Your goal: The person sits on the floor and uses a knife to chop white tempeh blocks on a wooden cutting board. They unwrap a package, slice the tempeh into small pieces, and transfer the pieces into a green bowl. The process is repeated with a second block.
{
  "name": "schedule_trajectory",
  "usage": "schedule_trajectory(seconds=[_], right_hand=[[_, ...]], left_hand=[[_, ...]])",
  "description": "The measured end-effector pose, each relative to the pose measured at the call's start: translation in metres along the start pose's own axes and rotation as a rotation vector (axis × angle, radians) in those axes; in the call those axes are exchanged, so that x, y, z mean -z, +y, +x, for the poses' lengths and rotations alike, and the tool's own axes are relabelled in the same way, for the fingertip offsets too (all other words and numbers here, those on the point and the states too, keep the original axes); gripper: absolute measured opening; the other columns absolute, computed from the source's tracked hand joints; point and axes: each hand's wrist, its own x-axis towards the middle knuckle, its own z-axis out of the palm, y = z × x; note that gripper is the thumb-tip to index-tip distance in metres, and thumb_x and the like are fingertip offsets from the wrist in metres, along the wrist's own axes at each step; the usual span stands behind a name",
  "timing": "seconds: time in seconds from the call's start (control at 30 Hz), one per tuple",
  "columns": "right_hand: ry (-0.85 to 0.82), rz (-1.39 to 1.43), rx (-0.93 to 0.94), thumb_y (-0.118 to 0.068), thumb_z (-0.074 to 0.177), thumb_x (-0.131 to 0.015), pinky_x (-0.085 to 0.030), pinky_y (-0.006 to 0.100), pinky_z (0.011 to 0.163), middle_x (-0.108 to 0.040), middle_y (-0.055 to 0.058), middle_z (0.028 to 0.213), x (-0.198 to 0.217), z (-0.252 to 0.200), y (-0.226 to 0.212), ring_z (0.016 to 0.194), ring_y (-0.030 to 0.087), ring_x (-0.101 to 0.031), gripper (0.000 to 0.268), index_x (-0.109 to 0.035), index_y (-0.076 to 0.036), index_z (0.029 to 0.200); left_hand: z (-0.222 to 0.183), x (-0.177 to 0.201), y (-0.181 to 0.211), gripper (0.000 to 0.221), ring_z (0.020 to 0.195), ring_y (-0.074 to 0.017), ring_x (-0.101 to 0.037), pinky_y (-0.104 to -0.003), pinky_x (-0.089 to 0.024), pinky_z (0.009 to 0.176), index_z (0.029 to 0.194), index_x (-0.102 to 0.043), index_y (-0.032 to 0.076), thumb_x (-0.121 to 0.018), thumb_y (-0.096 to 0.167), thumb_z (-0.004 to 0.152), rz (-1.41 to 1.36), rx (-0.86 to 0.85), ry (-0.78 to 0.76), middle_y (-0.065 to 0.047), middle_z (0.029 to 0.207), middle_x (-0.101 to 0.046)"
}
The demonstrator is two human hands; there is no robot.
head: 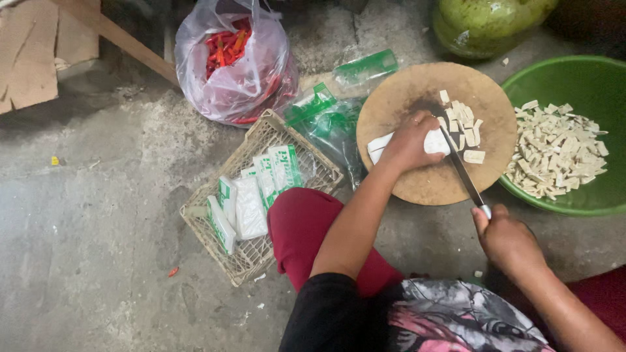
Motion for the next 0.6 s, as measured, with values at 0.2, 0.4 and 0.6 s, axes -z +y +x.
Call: schedule_trajectory(seconds=[0.2,0.4,0.6], right_hand=[[0.069,0.109,0.018,-0.058,0.106,-0.036,-0.050,0.060,0.097,-0.068,0.039,0.112,0.005,0.026,-0.022,0.110,0.057,-0.064,0.065,-0.056,-0.002,0.133],[0.119,0.173,0.020,-0.057,0.107,-0.038,-0.048,0.061,0.097,-0.067,0.040,0.113,0.002,0.026,-0.017,0.110,0.058,-0.062,0.064,-0.057,0.000,0.132],[0.148,0.086,0.114,-0.055,0.109,-0.037,-0.051,0.062,0.093,-0.070,0.039,0.103,0.013,0.008,-0.020,0.103,0.057,-0.066,0.060,-0.055,0.001,0.124]], left_hand=[[-0.010,0.015,0.009,0.071,0.133,-0.0389,-0.049,-0.048,-0.041,0.111,0.122,-0.064,0.010,-0.089,0.037,0.062,0.060,-0.075,0.030,-0.016,0.139,-0.055],[-0.011,0.018,0.012,0.069,0.132,-0.0369,-0.052,-0.047,-0.043,0.112,0.124,-0.064,0.011,-0.088,0.034,0.063,0.056,-0.057,0.022,-0.014,0.137,-0.057],[-0.009,0.019,0.012,0.069,0.130,-0.0377,-0.053,-0.047,-0.043,0.112,0.120,-0.065,0.012,-0.090,0.034,0.060,0.060,-0.066,0.017,-0.013,0.135,-0.058]])
